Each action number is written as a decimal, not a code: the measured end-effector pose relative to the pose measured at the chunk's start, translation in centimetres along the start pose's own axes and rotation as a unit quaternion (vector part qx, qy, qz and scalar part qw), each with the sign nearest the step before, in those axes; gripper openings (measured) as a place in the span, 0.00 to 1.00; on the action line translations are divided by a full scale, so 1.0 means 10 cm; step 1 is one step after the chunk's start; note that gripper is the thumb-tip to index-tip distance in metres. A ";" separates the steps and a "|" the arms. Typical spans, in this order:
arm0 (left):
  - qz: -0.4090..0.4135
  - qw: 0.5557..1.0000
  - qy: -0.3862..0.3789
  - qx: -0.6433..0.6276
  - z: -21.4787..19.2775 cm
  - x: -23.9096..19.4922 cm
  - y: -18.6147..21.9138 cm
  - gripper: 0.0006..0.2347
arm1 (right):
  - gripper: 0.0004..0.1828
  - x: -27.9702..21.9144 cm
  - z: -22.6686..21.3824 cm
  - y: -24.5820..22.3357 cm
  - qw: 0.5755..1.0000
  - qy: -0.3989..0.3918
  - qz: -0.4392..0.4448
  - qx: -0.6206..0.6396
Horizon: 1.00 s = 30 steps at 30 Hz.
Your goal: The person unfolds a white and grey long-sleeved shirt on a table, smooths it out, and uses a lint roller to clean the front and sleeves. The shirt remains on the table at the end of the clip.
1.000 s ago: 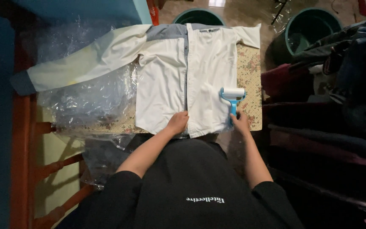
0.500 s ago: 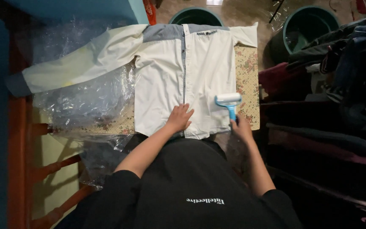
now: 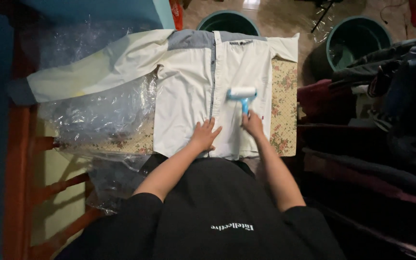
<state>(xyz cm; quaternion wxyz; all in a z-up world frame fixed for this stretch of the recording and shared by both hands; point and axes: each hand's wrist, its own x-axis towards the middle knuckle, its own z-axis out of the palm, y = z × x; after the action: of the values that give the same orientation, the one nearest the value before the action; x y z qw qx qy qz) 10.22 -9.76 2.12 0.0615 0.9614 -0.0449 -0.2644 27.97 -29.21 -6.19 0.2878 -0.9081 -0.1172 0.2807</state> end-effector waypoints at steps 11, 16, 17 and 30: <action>0.039 0.998 -0.001 0.048 -0.12 0.06 -0.01 0.44 | 0.24 0.34 -0.90 -0.69 0.998 0.047 0.023 0.041; 0.053 0.998 -0.002 0.027 -0.01 0.12 -0.11 0.46 | 0.27 -0.82 -0.90 -0.31 0.999 0.001 0.040 -0.012; 0.053 0.998 -0.006 0.034 0.00 0.12 -0.12 0.46 | 0.27 -0.98 -0.87 -0.17 0.998 -0.018 0.055 -0.003; 0.054 0.997 -0.005 0.052 0.10 0.16 -0.14 0.46 | 0.22 0.76 -1.21 -0.60 0.994 0.104 -0.034 -0.007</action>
<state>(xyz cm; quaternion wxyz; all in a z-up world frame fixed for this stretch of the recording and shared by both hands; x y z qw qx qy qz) 11.11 -8.70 0.29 0.0251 0.9581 -0.1110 -0.2630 40.91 -27.05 2.18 0.3019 -0.9296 -0.1198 0.1741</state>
